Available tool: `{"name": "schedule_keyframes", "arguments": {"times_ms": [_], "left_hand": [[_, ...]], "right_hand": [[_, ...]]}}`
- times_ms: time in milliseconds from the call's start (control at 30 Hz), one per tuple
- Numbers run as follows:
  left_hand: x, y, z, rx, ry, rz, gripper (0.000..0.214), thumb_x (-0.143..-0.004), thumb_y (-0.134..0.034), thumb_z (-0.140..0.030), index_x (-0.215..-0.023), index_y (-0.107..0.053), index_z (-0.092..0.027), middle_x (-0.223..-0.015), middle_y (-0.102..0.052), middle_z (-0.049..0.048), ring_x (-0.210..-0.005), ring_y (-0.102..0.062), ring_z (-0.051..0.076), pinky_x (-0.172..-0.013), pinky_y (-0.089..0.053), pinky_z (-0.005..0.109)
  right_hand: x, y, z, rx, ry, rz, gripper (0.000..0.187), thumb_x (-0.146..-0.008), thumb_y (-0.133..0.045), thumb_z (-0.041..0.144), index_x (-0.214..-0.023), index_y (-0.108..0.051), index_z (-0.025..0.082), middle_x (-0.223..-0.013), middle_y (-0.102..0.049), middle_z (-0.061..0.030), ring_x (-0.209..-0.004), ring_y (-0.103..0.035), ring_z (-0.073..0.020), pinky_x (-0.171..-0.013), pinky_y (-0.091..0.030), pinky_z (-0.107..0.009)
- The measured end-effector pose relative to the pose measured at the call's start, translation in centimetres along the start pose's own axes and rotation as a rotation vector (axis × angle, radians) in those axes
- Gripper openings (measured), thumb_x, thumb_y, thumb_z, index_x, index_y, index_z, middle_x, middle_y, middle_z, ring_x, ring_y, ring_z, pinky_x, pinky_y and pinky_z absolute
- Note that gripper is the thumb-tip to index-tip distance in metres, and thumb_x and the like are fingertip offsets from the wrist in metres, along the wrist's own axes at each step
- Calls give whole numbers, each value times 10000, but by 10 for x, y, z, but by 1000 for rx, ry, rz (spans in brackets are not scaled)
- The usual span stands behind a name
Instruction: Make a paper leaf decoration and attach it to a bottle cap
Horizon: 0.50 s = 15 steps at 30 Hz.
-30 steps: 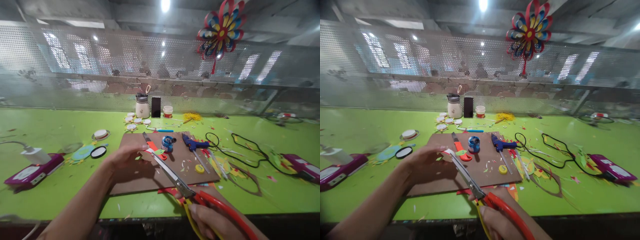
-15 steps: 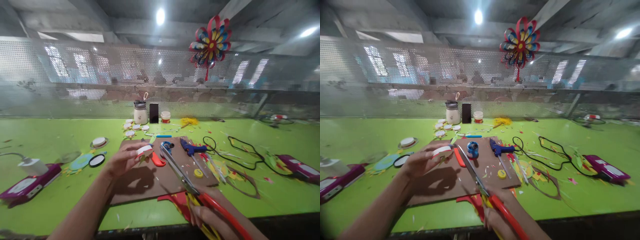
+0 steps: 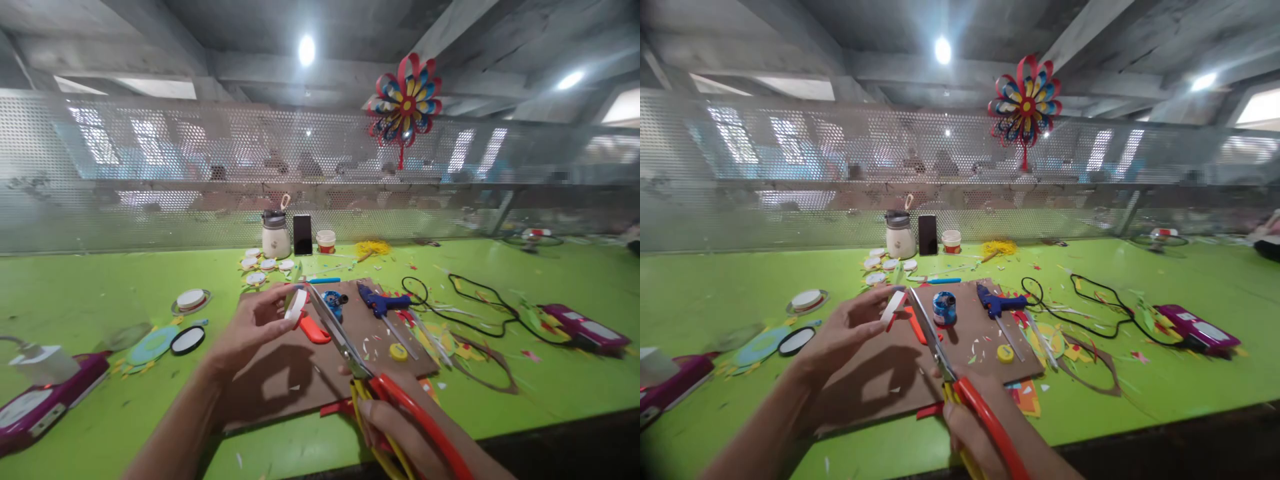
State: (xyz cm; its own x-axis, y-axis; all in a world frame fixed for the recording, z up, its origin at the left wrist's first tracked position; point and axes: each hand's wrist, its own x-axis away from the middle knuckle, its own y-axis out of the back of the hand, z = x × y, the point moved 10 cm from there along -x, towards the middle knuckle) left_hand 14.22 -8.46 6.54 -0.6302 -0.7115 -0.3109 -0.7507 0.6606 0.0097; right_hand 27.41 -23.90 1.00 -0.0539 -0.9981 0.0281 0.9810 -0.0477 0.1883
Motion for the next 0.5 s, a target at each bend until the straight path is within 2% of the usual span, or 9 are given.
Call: {"name": "schedule_keyframes", "arguments": {"times_ms": [167, 300, 400, 500], "left_hand": [[-3, -2, -4, -103, -77, 4, 447, -719, -747, -191, -1155, -666, -251, -1264, -616, 87, -1125, -597, 250, -992, -462, 402], [-5, 2, -9, -132, -158, -64, 442, -728, -737, -211, -1162, -653, -222, -1187, -630, 107, -1093, -609, 261, -977, -480, 441], [-4, 11, -14, -164, -249, -153, 446, -733, -730, -212, -1170, -641, -207, -1197, -594, 117, -1105, -596, 268, -967, -493, 453], [0, 19, -21, -215, -375, -237, 494, -738, -718, -175, -1216, -615, -243, -1244, -534, 101, -1135, -575, 252, -988, -486, 434]], "right_hand": [[-8, 4, 2, 55, 54, -8, 463, -861, -481, 332, -1280, -532, 140, -599, -534, 23, -568, -510, -138, -599, -438, -276], [-13, 2, 8, 94, 108, 8, 416, -868, -456, 311, -1235, -571, 153, -575, -485, 33, -520, -467, -126, -525, -418, -236], [-16, 4, 22, 196, 217, -56, 378, -854, -478, 278, -1196, -611, 185, -594, -527, 10, -538, -509, -148, -513, -446, -232], [-18, 2, 36, 287, 355, -145, 391, -811, -505, 197, -1182, -629, 196, -680, -614, -21, -585, -573, -162, -562, -498, -236]]}}
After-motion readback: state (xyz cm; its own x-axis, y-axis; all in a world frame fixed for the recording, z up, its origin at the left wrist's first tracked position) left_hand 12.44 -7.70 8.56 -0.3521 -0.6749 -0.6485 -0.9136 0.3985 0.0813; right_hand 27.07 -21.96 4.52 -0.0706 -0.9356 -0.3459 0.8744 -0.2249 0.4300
